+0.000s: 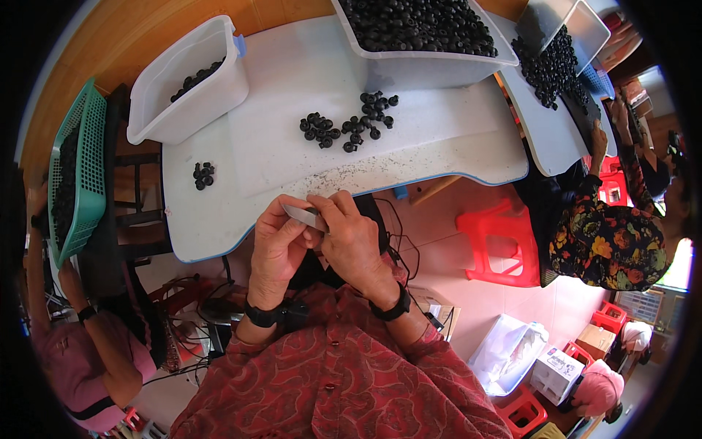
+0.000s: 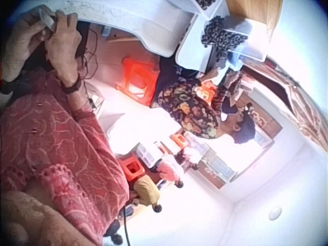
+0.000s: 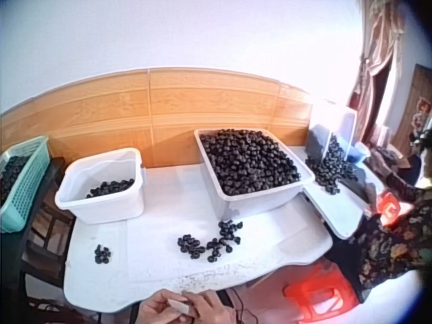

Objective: Pitting and trimming small dark fruit (likely olives) using a knife.

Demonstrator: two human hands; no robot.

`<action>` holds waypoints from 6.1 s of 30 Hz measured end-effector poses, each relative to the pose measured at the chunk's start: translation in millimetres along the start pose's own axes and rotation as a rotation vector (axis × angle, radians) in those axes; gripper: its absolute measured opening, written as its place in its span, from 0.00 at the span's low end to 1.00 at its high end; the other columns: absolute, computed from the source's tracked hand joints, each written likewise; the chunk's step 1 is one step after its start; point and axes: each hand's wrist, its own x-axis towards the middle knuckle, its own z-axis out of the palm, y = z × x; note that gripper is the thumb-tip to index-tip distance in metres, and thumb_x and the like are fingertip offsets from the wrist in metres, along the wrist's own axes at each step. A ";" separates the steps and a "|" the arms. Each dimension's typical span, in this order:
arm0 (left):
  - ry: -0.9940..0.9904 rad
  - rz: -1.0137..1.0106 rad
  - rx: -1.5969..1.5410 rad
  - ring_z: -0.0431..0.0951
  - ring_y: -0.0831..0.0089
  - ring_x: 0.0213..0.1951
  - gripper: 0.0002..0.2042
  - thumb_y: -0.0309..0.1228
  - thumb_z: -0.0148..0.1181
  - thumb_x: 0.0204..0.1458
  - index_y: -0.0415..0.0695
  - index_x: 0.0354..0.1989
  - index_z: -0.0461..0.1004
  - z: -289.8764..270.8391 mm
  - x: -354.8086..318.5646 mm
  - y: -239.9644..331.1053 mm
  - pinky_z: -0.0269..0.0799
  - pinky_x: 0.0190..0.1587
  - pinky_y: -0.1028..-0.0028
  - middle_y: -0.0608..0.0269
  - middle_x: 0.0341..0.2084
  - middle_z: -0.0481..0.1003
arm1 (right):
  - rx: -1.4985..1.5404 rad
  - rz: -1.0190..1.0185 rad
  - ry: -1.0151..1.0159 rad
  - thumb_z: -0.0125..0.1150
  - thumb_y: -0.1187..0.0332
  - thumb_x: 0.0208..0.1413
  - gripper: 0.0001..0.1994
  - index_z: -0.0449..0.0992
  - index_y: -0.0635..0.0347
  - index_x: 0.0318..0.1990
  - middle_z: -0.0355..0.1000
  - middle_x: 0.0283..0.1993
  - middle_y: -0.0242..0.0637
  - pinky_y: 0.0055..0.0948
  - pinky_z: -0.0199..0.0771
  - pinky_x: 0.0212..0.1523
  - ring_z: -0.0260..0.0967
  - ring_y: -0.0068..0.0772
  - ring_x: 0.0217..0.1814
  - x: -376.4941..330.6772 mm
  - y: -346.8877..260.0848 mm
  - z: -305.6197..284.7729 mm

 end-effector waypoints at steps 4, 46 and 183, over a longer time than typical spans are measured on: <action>-0.005 0.019 0.048 0.72 0.78 0.27 0.06 0.23 0.57 0.55 0.38 0.40 0.71 -2.6 -0.9 0.5 0.69 0.29 0.77 0.63 0.28 0.73 | 0.070 0.015 -0.045 0.56 0.79 0.44 0.19 0.74 0.57 0.47 0.68 0.36 0.40 0.37 0.74 0.28 0.73 0.44 0.30 0.2 1.2 -2.7; 0.180 -0.036 -0.071 0.72 0.78 0.25 0.03 0.24 0.55 0.56 0.39 0.37 0.71 -1.2 -3.7 -4.2 0.69 0.29 0.79 0.63 0.25 0.74 | 0.236 0.069 -0.085 0.51 0.81 0.48 0.15 0.71 0.64 0.44 0.66 0.38 0.47 0.37 0.73 0.34 0.71 0.51 0.37 -1.0 -3.6 -9.6; 0.113 0.666 1.544 0.73 0.62 0.32 0.10 0.19 0.59 0.43 0.41 0.35 0.68 -1.2 89.5 -5.8 0.71 0.31 0.67 0.57 0.33 0.69 | 0.773 0.511 0.026 0.59 0.72 0.56 0.04 0.73 0.64 0.34 0.67 0.26 0.23 0.16 0.61 0.28 0.59 0.11 0.27 -14.3 13.4 2.9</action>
